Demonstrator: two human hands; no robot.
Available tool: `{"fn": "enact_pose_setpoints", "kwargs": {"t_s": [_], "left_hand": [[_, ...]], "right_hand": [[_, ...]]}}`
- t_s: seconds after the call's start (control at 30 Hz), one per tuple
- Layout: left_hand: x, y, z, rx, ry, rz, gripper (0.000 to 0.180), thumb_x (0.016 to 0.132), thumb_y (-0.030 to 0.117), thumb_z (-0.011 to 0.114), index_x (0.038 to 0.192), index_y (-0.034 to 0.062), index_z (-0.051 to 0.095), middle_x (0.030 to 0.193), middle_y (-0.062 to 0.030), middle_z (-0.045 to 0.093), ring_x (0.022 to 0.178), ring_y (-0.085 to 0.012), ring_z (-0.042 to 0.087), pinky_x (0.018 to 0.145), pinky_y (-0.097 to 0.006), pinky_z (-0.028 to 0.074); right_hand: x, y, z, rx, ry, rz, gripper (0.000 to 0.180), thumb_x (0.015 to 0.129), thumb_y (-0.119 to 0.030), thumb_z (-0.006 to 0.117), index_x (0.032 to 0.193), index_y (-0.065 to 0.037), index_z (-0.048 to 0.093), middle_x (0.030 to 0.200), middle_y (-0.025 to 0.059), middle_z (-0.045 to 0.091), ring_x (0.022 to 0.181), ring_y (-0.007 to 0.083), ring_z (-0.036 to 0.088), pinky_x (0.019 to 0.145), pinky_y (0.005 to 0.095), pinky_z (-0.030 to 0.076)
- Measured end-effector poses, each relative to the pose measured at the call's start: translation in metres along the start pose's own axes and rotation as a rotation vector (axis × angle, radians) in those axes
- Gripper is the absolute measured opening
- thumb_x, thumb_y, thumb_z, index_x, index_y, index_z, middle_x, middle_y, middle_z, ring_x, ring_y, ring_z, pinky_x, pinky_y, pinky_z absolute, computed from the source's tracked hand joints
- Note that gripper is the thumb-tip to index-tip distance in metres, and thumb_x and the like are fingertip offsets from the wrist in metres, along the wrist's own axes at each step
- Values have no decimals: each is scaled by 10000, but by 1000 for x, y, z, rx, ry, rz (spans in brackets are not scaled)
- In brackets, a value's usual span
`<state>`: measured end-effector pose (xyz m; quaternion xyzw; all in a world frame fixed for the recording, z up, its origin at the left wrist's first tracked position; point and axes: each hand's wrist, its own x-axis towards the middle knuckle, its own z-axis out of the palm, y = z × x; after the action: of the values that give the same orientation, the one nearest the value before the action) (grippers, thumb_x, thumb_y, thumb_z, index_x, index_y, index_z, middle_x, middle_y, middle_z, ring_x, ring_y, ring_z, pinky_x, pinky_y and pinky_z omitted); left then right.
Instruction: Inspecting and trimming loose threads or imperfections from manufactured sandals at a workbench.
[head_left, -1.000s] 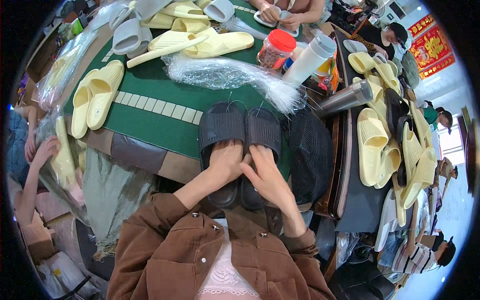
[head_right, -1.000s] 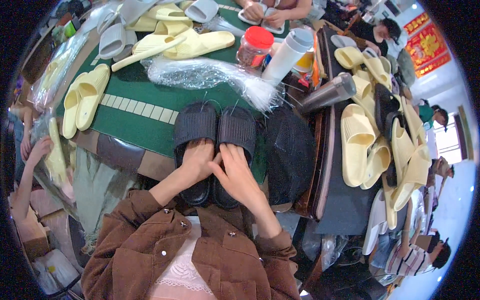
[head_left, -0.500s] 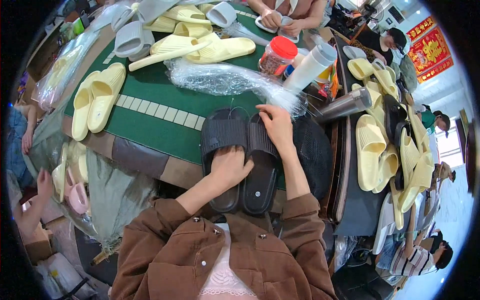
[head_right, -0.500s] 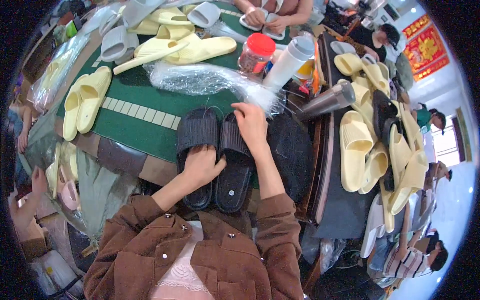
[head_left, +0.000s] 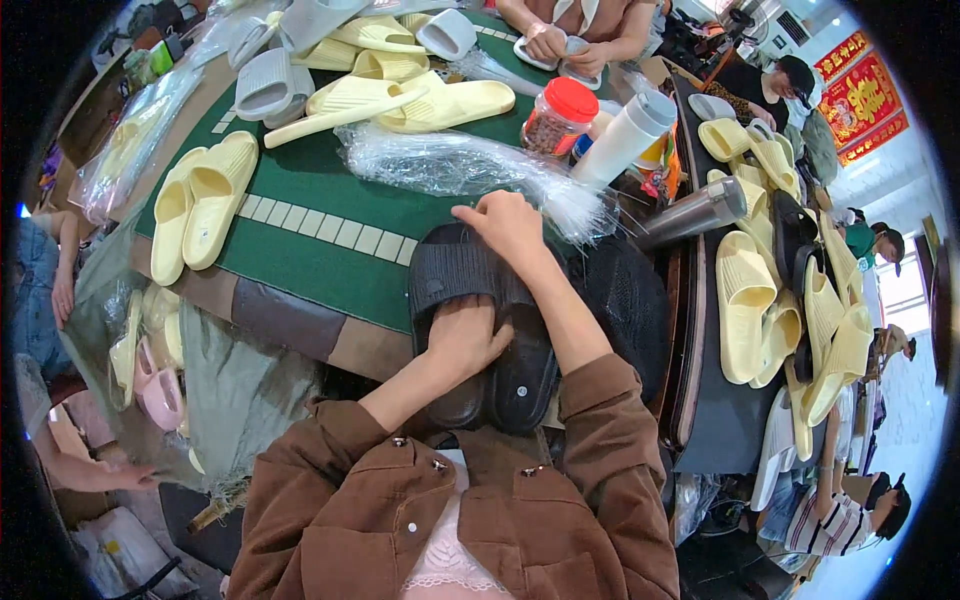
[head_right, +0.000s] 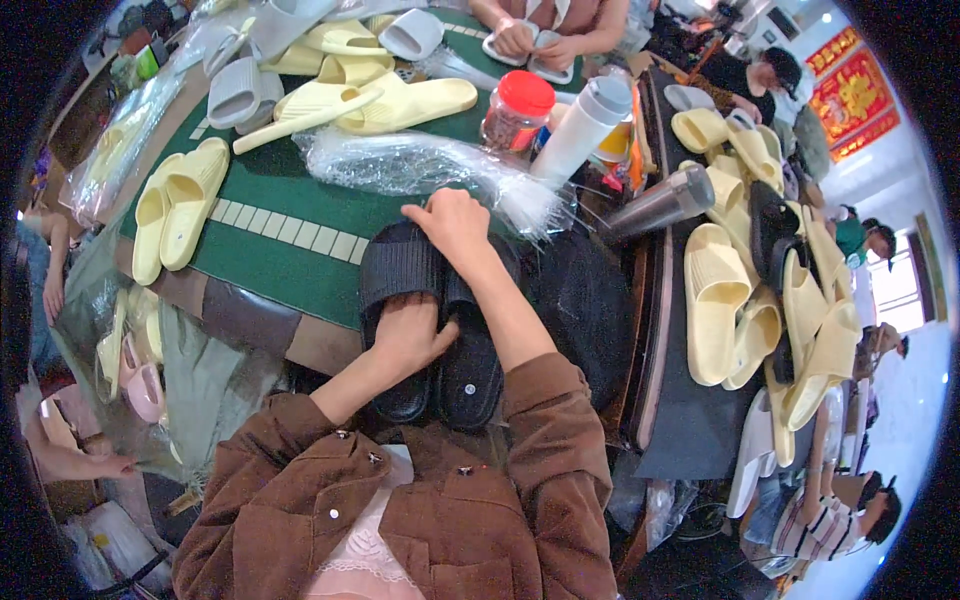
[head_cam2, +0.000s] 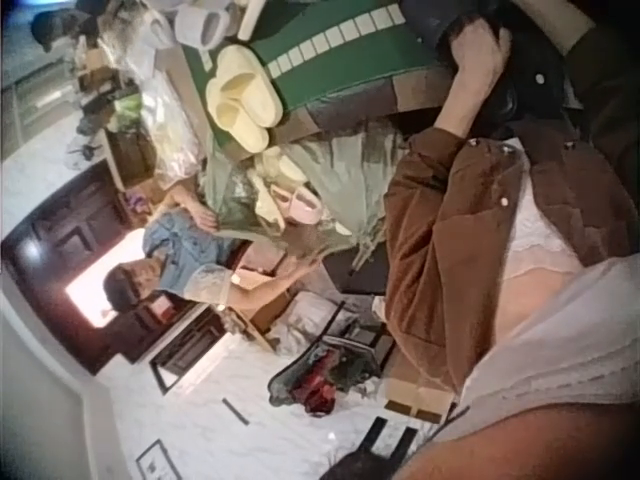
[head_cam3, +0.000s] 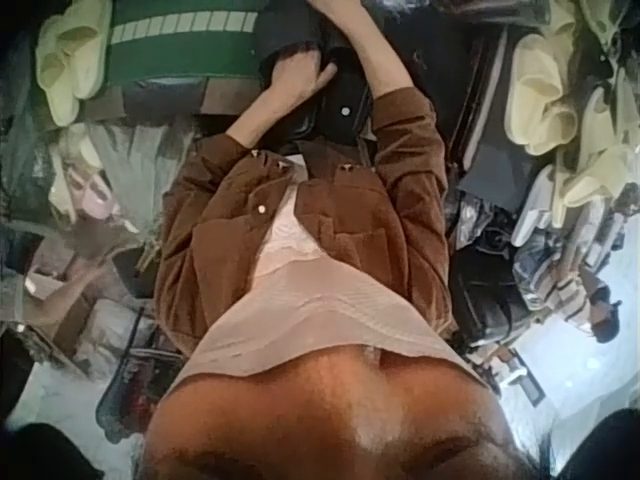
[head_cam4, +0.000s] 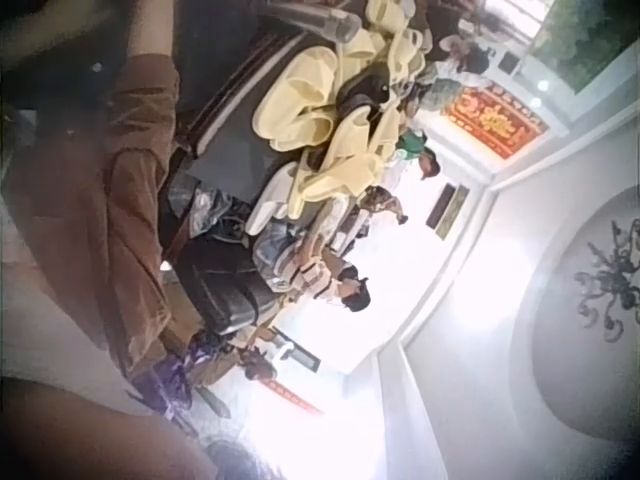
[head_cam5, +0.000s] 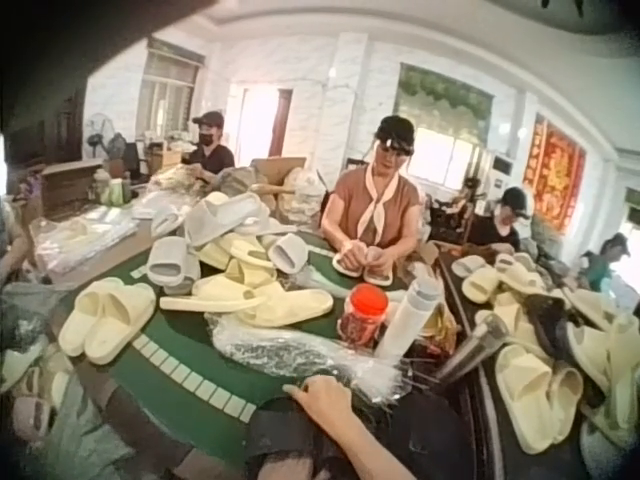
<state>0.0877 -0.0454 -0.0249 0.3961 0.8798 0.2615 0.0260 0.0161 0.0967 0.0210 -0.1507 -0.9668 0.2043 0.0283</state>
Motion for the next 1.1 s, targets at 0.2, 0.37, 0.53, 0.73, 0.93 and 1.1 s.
{"fn": "enact_pose_setpoints", "kwargs": {"t_s": [0.2,0.37,0.53,0.73,0.93,1.1], "left_hand": [[2,3,-8,-117,-116,-46,490,814,385,603,933,-86,541,966,-283,554,879,-413,570,757,-466,471],[-18,2,-32,59,127,228,486,824,406,603,921,-68,564,1021,-230,553,915,-352,573,779,-423,472],[-16,11,-78,-132,221,393,225,794,207,650,887,11,589,929,-129,601,827,-300,597,707,-375,493],[83,-21,-62,-437,190,145,225,812,47,588,1018,17,502,925,-161,611,859,-356,602,725,-404,490],[115,-21,-30,-806,53,60,150,836,30,585,962,-7,511,736,-144,636,644,-226,641,566,-323,496],[114,-21,-26,-857,134,29,113,842,77,604,876,-25,566,703,-84,603,623,-115,582,561,-272,466]], "right_hand": [[1,25,10,266,217,-89,266,771,-289,653,814,-30,696,742,192,654,728,327,649,672,406,509],[-16,35,-13,684,250,-16,200,798,-184,655,860,4,674,707,67,661,661,112,615,601,258,478],[-38,30,-13,1041,285,-32,148,841,-148,645,890,-9,658,788,7,650,704,90,609,608,235,468],[-41,31,6,973,473,-107,111,826,-93,648,889,-2,653,788,48,649,713,94,589,679,228,467],[-46,35,9,1152,538,20,107,871,-94,606,911,-3,645,802,32,649,700,88,578,631,214,453],[-45,38,10,1199,479,57,135,888,-103,582,962,-13,650,868,37,648,746,77,575,607,209,454]]}}
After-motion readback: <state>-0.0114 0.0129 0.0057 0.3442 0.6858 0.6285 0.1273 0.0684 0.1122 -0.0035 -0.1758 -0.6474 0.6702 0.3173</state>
